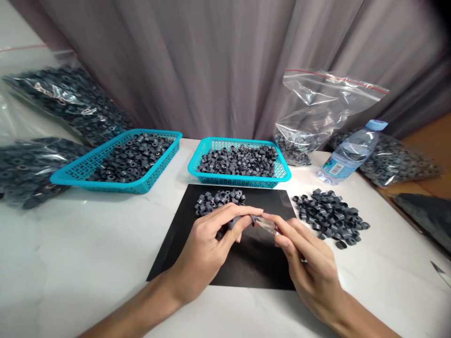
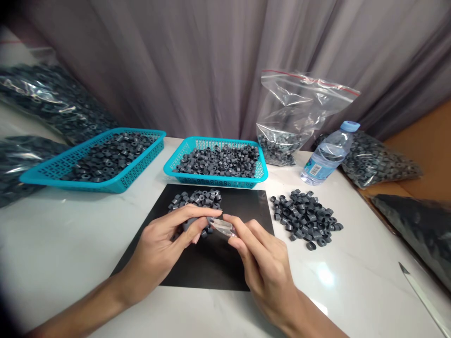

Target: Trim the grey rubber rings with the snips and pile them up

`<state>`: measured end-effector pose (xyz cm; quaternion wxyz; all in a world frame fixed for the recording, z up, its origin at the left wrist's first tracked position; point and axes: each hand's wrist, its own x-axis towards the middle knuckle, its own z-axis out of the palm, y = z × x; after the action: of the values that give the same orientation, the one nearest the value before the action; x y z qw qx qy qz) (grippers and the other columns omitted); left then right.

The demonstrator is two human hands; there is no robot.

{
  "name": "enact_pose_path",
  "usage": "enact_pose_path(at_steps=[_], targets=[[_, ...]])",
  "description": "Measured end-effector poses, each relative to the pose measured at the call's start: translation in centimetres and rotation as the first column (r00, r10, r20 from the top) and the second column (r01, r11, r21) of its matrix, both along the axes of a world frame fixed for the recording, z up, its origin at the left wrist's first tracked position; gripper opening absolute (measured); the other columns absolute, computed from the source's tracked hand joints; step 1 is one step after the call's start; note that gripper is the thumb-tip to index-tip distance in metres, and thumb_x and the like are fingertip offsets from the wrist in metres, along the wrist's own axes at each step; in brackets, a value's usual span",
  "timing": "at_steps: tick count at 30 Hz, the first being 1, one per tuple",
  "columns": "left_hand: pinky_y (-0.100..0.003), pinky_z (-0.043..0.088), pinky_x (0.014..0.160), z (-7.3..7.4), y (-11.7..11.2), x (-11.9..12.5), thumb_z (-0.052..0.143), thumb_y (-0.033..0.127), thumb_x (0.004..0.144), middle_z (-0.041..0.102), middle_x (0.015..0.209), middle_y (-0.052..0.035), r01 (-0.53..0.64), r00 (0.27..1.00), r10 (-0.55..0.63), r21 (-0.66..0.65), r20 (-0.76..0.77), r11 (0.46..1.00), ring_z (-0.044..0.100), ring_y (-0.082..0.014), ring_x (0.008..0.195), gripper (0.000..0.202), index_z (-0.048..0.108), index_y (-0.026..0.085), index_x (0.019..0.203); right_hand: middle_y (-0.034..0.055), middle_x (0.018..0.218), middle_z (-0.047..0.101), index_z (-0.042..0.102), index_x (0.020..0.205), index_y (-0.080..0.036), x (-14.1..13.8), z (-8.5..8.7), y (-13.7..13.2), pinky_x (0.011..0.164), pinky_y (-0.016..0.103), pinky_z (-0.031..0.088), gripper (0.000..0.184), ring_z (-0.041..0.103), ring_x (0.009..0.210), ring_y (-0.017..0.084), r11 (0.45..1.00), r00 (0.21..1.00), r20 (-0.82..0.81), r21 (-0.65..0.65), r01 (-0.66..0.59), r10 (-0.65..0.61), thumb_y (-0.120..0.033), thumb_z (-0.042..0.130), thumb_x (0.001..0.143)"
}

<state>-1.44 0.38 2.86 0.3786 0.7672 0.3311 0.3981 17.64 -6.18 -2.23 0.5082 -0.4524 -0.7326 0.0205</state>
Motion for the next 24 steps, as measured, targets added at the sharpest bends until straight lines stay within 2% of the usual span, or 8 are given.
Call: enact_pose_path(at_steps=[6,15,24], targets=[[-0.017,0.046,0.065,-0.19,-0.3,0.1,0.061,0.026,0.098,0.069,0.079,0.0056,-0.041,0.999,0.041,0.01,0.017,0.999,0.056,-0.0063,0.062,0.017,0.076,0.03,0.107,0.0061,0.089,0.059,0.054,0.142,-0.017,-0.32,0.0,-0.13,0.058,0.026,0.044,0.046,0.052,0.068,0.014,1.0,1.0,-0.011,0.003,0.001,-0.001,-0.004,0.049,0.099],[-0.02,0.047,0.064,-0.46,-0.48,0.06,0.062,0.029,0.097,0.067,0.074,0.004,-0.07,0.998,0.07,0.011,0.011,0.998,0.056,-0.0087,0.06,0.017,0.076,0.028,0.107,0.0077,0.094,0.063,0.052,0.145,-0.019,-0.68,-0.04,-0.2,0.059,0.026,0.045,0.049,0.054,0.069,0.015,1.0,1.0,-0.016,0.028,0.013,-0.013,-0.004,0.05,0.098],[-0.021,0.048,0.064,-0.53,-0.47,0.13,0.062,0.027,0.097,0.069,0.078,0.0028,-0.06,0.998,0.059,0.049,0.023,0.997,0.057,-0.0088,0.06,0.018,0.077,0.027,0.107,0.0089,0.098,0.064,0.051,0.146,-0.02,-0.67,-0.17,-0.17,0.061,0.027,0.046,0.049,0.056,0.071,0.015,0.999,1.0,-0.008,0.026,0.026,-0.026,-0.005,0.049,0.099]])
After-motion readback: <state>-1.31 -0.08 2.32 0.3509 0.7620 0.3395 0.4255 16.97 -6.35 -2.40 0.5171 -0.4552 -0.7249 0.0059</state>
